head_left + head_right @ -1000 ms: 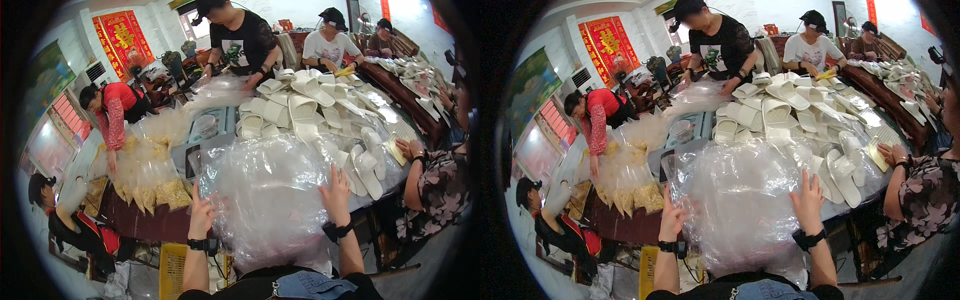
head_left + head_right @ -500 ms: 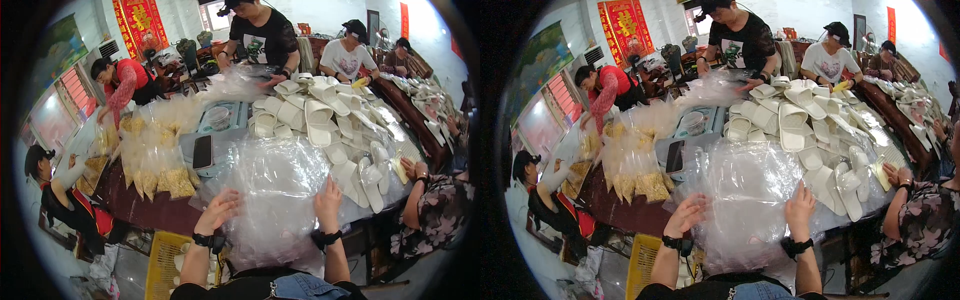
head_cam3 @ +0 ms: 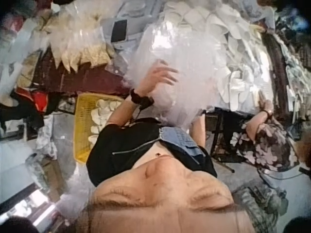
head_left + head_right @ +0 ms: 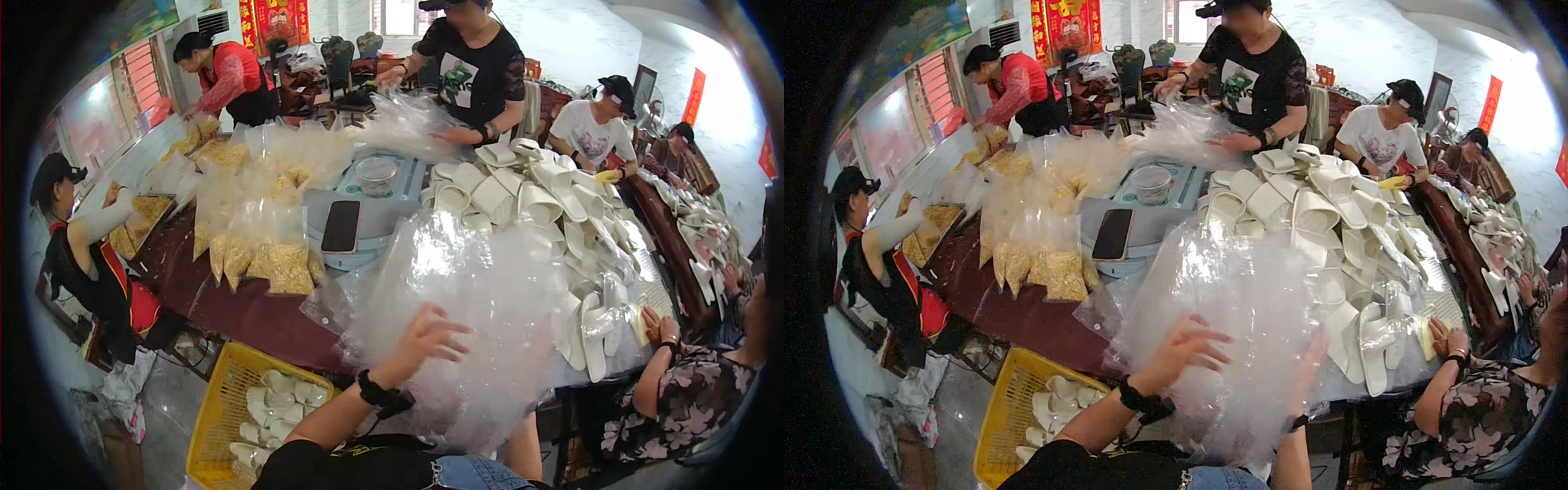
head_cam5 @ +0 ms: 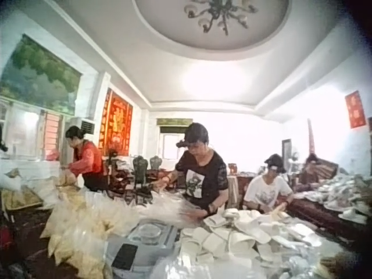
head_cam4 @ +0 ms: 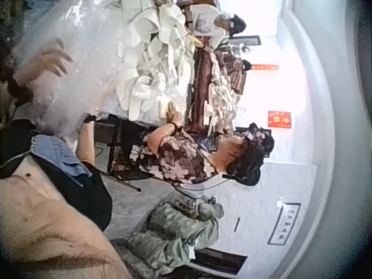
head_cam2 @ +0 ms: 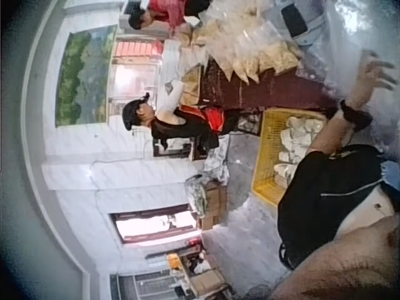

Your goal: Organizing and packing white slipper-like shoe components into large plastic bags at a manufacturing facility.

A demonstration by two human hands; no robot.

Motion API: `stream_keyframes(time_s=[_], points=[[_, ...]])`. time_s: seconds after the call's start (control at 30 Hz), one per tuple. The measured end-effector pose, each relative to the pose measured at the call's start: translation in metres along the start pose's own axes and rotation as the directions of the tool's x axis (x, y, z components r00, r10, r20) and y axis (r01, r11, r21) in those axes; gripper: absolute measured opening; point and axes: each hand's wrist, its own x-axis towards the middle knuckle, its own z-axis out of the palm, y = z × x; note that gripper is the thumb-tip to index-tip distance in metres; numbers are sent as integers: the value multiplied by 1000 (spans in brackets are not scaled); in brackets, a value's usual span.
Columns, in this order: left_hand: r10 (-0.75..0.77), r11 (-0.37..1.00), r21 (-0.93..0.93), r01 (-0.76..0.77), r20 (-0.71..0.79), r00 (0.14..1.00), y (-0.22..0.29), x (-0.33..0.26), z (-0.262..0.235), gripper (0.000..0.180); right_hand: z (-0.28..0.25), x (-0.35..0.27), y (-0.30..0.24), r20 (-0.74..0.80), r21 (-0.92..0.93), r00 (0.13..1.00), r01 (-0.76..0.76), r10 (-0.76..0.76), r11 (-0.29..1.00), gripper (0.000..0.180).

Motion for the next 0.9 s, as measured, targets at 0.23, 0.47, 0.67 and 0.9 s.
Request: stream_keyframes(time_s=[0.23, 0.47, 0.67, 0.9], points=[[650, 383, 908, 171, -397, 648, 33, -7, -49, 64, -36, 27, -88, 185, 29, 922, 342, -341, 939, 68], [580, 66, 983, 173, -179, 794, 30, -1, -43, 79, -35, 21, -172, 481, 428, 781, 187, -398, 884, 85], [295, 622, 781, 48, -291, 910, 39, -4, 9, 88, -15, 18, -182, 559, 213, 813, 48, -162, 976, 118], [502, 181, 968, 176, -245, 829, 53, -9, -26, 97, 4, 15, -163, 662, 103, 748, -26, -49, 994, 113]])
